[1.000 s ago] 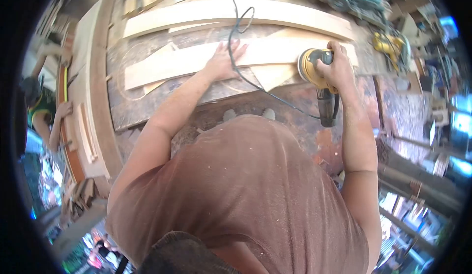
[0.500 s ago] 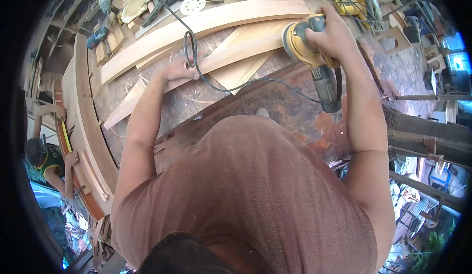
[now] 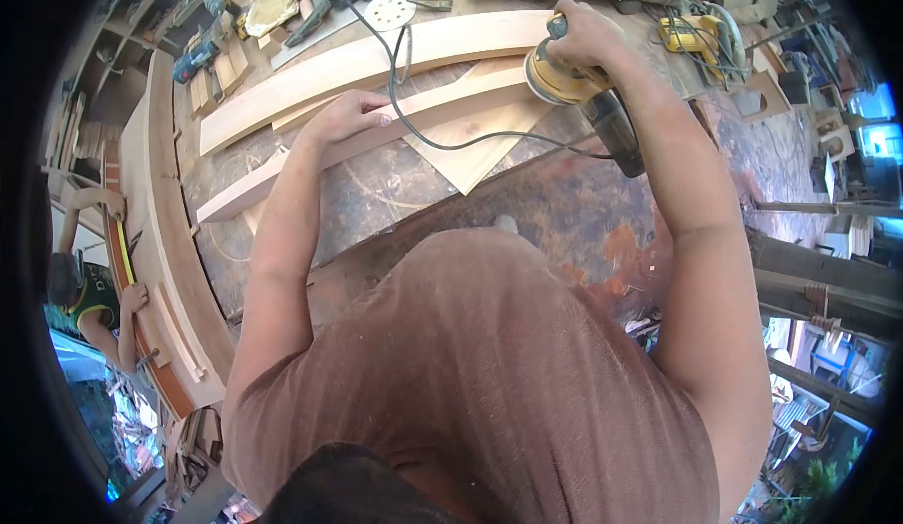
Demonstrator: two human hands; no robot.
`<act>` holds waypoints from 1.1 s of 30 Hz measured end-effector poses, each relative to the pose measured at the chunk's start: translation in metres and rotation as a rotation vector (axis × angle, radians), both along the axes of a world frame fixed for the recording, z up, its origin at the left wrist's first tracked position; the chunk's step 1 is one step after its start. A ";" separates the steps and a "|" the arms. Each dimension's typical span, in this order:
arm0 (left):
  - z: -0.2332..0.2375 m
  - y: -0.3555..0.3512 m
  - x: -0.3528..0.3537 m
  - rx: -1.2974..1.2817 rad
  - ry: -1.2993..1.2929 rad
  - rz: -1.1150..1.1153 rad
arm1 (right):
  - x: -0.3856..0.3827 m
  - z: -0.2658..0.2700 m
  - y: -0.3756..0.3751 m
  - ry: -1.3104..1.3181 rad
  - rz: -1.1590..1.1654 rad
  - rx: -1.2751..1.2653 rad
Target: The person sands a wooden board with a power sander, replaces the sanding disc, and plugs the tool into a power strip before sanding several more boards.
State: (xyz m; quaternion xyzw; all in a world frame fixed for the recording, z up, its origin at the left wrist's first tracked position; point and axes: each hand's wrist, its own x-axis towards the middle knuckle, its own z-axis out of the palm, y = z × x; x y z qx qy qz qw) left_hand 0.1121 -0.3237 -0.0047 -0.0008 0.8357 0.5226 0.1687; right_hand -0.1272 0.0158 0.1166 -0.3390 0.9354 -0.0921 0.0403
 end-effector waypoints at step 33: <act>0.121 0.047 0.238 0.858 0.853 0.815 | 0.237 0.005 -0.291 -0.044 0.896 -0.097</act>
